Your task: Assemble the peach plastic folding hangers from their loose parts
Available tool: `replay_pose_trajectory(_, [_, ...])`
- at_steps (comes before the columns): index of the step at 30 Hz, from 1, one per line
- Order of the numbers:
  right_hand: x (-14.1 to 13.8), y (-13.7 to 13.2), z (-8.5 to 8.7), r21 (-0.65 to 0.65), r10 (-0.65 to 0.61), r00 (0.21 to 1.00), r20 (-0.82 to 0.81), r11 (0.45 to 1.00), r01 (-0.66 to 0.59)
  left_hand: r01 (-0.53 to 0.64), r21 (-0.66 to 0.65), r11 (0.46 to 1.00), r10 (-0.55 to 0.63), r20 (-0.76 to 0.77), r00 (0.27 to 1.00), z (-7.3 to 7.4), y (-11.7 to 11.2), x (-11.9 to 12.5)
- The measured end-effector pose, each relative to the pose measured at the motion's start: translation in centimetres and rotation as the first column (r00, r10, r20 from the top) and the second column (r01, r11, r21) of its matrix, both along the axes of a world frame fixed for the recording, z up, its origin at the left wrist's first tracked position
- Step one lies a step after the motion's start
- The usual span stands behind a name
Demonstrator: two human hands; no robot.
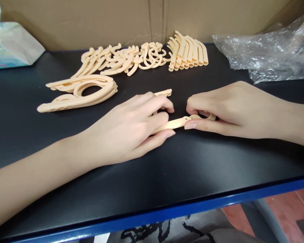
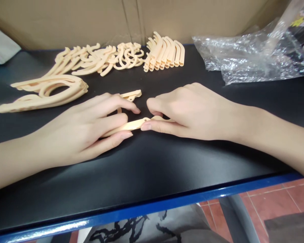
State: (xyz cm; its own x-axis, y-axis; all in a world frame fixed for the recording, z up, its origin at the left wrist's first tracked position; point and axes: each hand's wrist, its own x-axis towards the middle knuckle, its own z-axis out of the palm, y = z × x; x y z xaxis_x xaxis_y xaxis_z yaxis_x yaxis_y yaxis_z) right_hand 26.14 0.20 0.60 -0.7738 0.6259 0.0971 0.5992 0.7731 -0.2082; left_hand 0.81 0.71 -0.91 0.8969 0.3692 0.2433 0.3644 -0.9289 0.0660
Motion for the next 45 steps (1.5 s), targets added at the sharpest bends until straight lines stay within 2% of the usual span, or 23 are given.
replay_pose_trajectory(18, [-0.01, -0.04, 0.09, -0.057, -0.002, 1.000, -0.002, 0.998, 0.002, 0.007, -0.021, 1.000, -0.007, -0.007, 1.000, 0.39, -0.11, 0.03])
replay_pose_trajectory(45, [-0.05, -0.06, 0.10, -0.003, -0.009, 1.000, 0.008, 1.000, 0.009, -0.007, -0.017, 1.000, 0.006, -0.007, 1.000, 0.13, 0.04, 0.03])
